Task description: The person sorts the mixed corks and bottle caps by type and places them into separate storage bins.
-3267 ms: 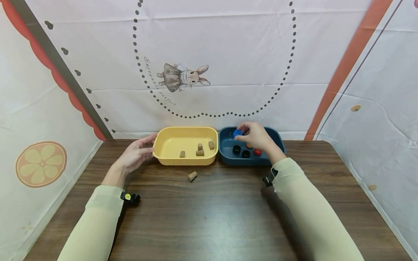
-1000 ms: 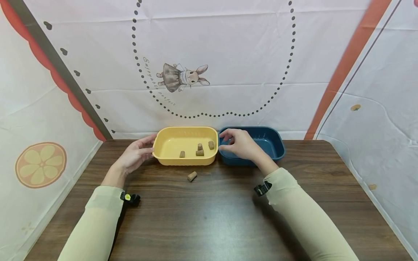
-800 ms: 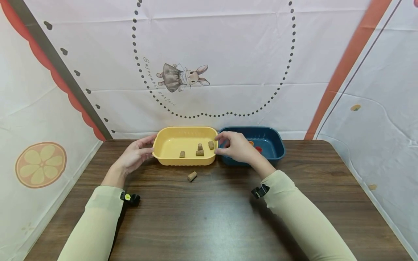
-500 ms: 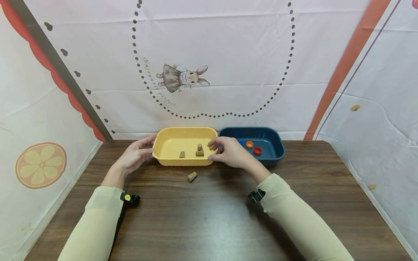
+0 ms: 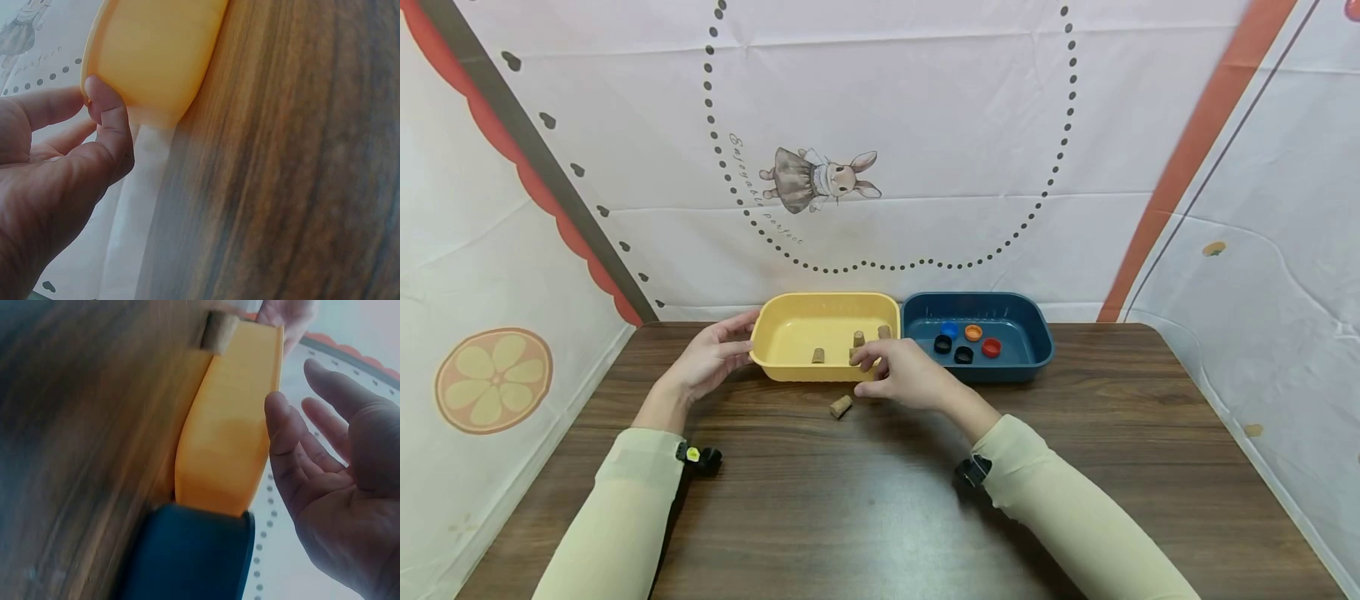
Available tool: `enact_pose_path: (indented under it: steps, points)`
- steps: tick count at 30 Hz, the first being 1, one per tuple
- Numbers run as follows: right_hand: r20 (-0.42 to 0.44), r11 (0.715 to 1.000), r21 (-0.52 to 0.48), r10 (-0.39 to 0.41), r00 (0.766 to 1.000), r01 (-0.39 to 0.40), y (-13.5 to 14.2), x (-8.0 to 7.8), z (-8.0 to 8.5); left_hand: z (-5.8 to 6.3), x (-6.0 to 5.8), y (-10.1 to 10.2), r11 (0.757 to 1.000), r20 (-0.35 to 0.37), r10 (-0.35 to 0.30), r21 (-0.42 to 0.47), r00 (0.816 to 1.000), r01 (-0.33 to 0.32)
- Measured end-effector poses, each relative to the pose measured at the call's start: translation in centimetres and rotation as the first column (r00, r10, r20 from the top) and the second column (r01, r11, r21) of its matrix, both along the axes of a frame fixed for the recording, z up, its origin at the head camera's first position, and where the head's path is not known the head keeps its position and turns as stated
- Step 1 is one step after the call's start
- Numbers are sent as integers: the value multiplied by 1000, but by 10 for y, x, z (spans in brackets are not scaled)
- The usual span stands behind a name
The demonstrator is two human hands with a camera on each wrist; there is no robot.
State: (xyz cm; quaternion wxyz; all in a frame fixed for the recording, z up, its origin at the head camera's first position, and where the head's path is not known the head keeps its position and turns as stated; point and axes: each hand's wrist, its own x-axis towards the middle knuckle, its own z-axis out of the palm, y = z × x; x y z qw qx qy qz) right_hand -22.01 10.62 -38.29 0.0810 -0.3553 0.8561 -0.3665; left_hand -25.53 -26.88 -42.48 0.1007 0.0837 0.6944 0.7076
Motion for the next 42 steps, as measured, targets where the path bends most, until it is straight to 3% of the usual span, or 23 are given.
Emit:
enact_pose_path:
  steps: [5, 11, 27, 32, 36, 42]
  points:
    - [3, 998, 17, 59, 998, -59, -10, 6, -6, 0, 0, 0, 1000, -4, 1, 2, 1000, -1]
    - [38, 995, 68, 75, 996, -78, -18, 9, -15, 0, 0, 0, 1000, -2, -2, 4, 1000, 2]
    - [-23, 969, 197, 160, 987, -152, -33, 8, -27, 0, 0, 0, 1000, -8, -5, -5, 1000, 5]
    - [-34, 963, 191, 198, 980, -188, -34, 4, -30, 1, 0, 0, 1000, -3, -7, -8, 1000, 7]
    - [-76, 957, 176, 249, 966, -233, -32, -8, -51, 2, 0, 1, 1000, -2, -6, -13, 1000, 6]
    - [-41, 954, 185, 247, 968, -235, -36, -3, -45, 1, 0, 0, 1000, 3, -2, -10, 1000, 2]
